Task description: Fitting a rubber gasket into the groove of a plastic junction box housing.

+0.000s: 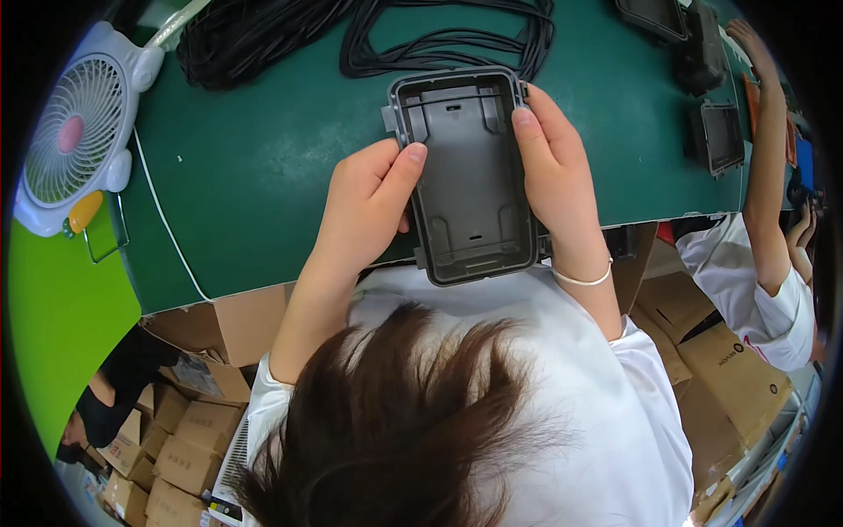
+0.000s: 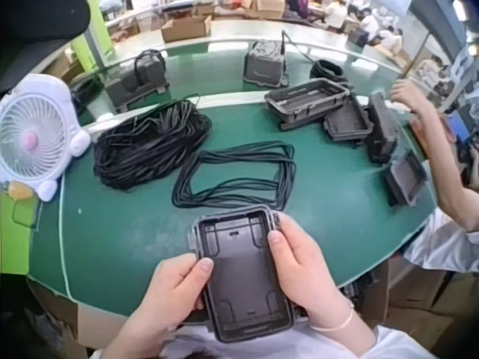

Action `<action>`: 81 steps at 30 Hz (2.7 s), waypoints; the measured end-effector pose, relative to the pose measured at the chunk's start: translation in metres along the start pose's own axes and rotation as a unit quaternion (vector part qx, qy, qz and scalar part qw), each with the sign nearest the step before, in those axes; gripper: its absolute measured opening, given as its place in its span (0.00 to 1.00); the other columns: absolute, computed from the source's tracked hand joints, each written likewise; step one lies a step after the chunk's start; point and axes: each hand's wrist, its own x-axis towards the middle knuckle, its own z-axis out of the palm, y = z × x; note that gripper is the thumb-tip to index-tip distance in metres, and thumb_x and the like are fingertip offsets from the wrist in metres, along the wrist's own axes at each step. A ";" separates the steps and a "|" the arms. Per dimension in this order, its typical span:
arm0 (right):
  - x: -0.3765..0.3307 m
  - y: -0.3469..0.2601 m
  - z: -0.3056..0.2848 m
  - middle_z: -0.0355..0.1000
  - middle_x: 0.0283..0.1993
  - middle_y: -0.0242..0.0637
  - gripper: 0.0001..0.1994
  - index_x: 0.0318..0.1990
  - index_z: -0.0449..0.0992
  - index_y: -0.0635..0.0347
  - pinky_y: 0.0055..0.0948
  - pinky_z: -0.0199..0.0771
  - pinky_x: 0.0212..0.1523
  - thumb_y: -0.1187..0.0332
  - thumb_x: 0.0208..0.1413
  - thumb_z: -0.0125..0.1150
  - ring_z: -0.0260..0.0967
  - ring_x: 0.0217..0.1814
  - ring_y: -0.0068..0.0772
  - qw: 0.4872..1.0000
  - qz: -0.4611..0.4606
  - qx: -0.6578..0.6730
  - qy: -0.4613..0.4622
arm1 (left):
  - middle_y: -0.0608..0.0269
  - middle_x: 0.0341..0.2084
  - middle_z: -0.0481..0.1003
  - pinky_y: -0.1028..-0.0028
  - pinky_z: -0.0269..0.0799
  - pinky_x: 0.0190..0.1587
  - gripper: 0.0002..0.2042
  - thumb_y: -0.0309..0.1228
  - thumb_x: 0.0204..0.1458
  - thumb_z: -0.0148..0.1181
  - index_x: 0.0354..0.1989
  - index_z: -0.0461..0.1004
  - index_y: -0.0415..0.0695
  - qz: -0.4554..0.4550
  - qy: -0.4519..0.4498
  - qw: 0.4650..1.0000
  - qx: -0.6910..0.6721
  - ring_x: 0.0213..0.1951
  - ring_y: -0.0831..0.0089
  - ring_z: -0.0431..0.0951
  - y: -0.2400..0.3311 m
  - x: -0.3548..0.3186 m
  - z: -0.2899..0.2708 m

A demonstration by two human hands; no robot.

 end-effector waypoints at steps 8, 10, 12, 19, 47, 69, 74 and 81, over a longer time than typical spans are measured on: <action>-0.016 -0.001 -0.009 0.71 0.43 0.33 0.17 0.55 0.63 0.68 0.18 0.64 0.46 0.70 0.62 0.41 0.66 0.43 0.20 0.992 0.075 0.097 -0.036 | 0.71 0.11 0.58 0.78 0.52 0.19 0.18 0.34 0.56 0.51 0.17 0.59 0.38 0.057 -0.052 0.994 0.071 0.17 0.83 0.54 -0.019 -0.014 -0.010; -0.016 -0.003 -0.012 0.71 0.44 0.35 0.17 0.56 0.62 0.68 0.19 0.64 0.48 0.70 0.62 0.41 0.66 0.44 0.21 0.996 0.059 -0.018 -0.063 | 0.71 0.11 0.57 0.77 0.51 0.19 0.18 0.33 0.56 0.51 0.17 0.59 0.37 0.041 -0.052 0.997 0.051 0.18 0.82 0.52 -0.018 -0.015 -0.009; -0.014 0.002 -0.007 0.71 0.42 0.38 0.17 0.54 0.64 0.69 0.22 0.66 0.46 0.68 0.61 0.43 0.67 0.43 0.24 0.997 0.048 0.026 -0.048 | 0.70 0.11 0.56 0.76 0.49 0.20 0.18 0.33 0.56 0.51 0.16 0.58 0.37 0.030 -0.050 0.998 0.032 0.19 0.81 0.50 -0.018 -0.014 -0.009; -0.024 -0.003 -0.015 0.72 0.39 0.38 0.15 0.49 0.68 0.67 0.23 0.67 0.42 0.67 0.61 0.44 0.66 0.38 0.25 0.985 0.095 0.119 -0.079 | 0.70 0.10 0.56 0.74 0.49 0.18 0.18 0.31 0.56 0.50 0.16 0.58 0.37 0.021 -0.050 0.998 0.013 0.18 0.81 0.50 -0.018 -0.021 -0.009; -0.045 -0.011 -0.027 0.72 0.35 0.31 0.17 0.52 0.66 0.70 0.21 0.66 0.40 0.67 0.62 0.44 0.65 0.36 0.21 0.979 0.138 0.063 -0.137 | 0.64 0.09 0.57 0.74 0.50 0.18 0.17 0.32 0.51 0.56 0.16 0.59 0.37 0.087 -0.114 0.982 0.127 0.16 0.77 0.53 -0.022 -0.038 -0.011; -0.059 0.001 -0.025 0.68 0.27 0.32 0.16 0.50 0.66 0.67 0.23 0.65 0.35 0.66 0.58 0.51 0.60 0.29 0.24 0.994 0.019 -0.030 -0.102 | 0.65 0.12 0.61 0.76 0.57 0.19 0.19 0.35 0.40 0.68 0.18 0.61 0.39 0.113 -0.054 0.986 0.109 0.15 0.75 0.59 -0.036 -0.041 0.000; -0.056 0.000 -0.023 0.68 0.31 0.34 0.21 0.55 0.63 0.65 0.23 0.65 0.35 0.66 0.56 0.54 0.62 0.30 0.25 0.992 0.018 -0.057 -0.110 | 0.64 0.15 0.63 0.77 0.60 0.21 0.19 0.36 0.37 0.70 0.24 0.63 0.39 0.108 -0.039 0.979 0.166 0.18 0.75 0.62 -0.025 -0.043 -0.003; -0.051 0.001 -0.026 0.50 0.63 0.50 0.33 0.62 0.52 0.68 0.39 0.51 0.61 0.59 0.53 0.55 0.49 0.62 0.51 0.937 -0.220 -0.270 -0.007 | 0.53 0.44 0.65 0.73 0.66 0.43 0.20 0.29 0.50 0.54 0.51 0.62 0.35 0.344 0.177 0.916 0.107 0.44 0.68 0.68 -0.032 -0.023 -0.010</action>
